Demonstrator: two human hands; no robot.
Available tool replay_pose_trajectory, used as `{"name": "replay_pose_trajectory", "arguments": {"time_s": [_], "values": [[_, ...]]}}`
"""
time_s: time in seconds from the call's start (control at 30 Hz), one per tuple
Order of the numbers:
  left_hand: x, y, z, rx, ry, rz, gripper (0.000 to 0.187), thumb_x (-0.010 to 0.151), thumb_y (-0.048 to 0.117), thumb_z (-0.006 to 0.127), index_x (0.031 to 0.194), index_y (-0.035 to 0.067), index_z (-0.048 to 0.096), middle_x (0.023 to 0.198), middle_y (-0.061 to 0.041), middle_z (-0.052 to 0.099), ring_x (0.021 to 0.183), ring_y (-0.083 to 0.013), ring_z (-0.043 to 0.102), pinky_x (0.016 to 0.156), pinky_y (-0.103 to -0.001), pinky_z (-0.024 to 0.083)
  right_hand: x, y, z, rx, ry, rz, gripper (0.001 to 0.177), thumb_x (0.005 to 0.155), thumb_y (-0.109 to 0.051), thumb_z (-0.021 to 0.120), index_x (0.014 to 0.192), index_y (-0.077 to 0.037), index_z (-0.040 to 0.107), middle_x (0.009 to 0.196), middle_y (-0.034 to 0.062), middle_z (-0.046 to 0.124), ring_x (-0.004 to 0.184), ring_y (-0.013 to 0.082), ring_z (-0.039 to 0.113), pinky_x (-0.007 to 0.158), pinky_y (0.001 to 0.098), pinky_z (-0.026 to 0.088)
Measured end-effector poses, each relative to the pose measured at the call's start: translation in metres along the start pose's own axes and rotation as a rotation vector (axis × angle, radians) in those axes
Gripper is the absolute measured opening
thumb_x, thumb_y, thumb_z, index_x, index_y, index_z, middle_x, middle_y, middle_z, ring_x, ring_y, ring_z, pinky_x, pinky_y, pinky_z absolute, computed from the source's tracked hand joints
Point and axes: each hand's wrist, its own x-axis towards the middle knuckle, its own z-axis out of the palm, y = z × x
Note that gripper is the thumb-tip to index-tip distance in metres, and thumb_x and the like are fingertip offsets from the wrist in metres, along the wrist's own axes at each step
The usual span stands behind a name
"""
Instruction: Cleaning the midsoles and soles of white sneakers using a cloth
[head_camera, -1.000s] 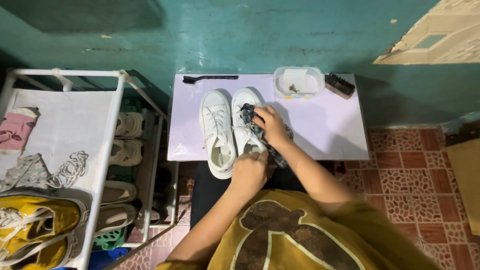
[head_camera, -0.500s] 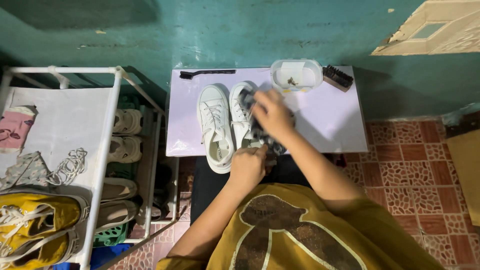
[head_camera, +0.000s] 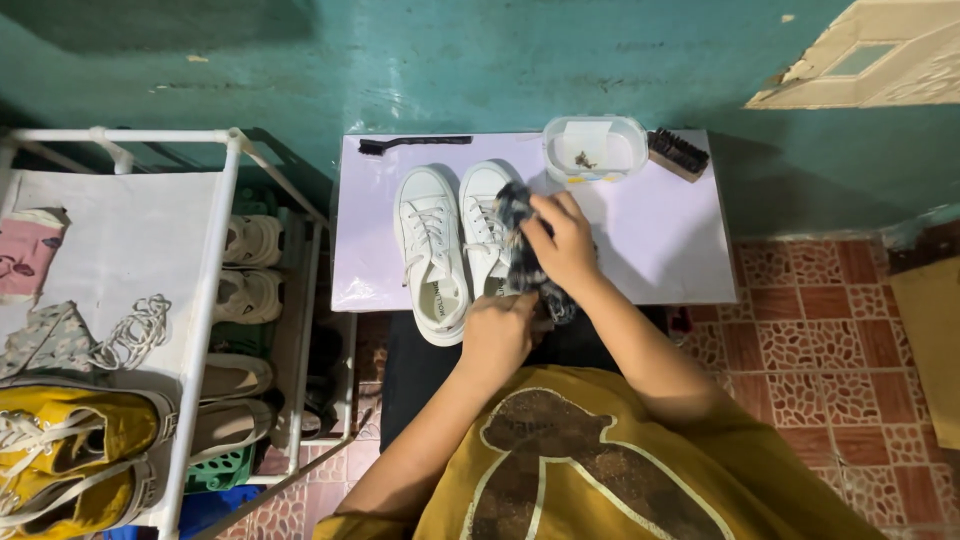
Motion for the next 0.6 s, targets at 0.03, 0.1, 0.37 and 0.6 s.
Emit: {"name": "replay_pose_trajectory", "arguments": {"time_s": [0.03,0.1,0.37,0.6], "values": [[-0.001,-0.001,0.003,-0.002,-0.003,0.000,0.023,0.083,0.013,0.075,0.105,0.013,0.079,0.078,-0.010,0.076,0.073,-0.0314,0.074,0.067,-0.037,0.058,-0.010,0.001,0.001,-0.001,-0.001,0.004,0.021,0.093,-0.013,0.075,0.113,-0.013,0.071,0.092,0.0050,0.057,0.092,0.0302,0.068,0.079,0.0371,0.057],[-0.003,-0.004,0.010,0.013,0.025,0.027,0.017,0.084,0.015,0.074,0.100,0.015,0.079,0.074,-0.008,0.074,0.068,-0.0293,0.072,0.067,-0.035,0.057,-0.029,0.002,0.001,0.051,-0.195,0.007,0.025,0.093,-0.023,0.076,0.115,-0.013,0.074,0.097,0.0113,0.064,0.095,0.0376,0.070,0.079,0.0461,0.058],[0.002,0.004,-0.009,0.018,0.049,0.031,0.021,0.084,0.011,0.074,0.104,0.014,0.080,0.077,-0.008,0.076,0.070,-0.0278,0.072,0.067,-0.034,0.056,-0.011,0.032,-0.014,-0.168,-0.073,0.067,0.026,0.095,-0.023,0.075,0.120,-0.015,0.072,0.097,0.0068,0.064,0.092,0.0322,0.071,0.075,0.0419,0.058],[0.007,0.005,-0.015,-0.010,0.041,0.045,0.023,0.083,0.009,0.071,0.104,0.015,0.079,0.075,-0.007,0.075,0.070,-0.0282,0.072,0.070,-0.035,0.053,-0.044,0.042,0.003,0.112,-0.247,0.090,0.023,0.100,-0.018,0.068,0.119,-0.012,0.077,0.089,0.0059,0.068,0.090,0.0328,0.071,0.078,0.0420,0.059]]}}
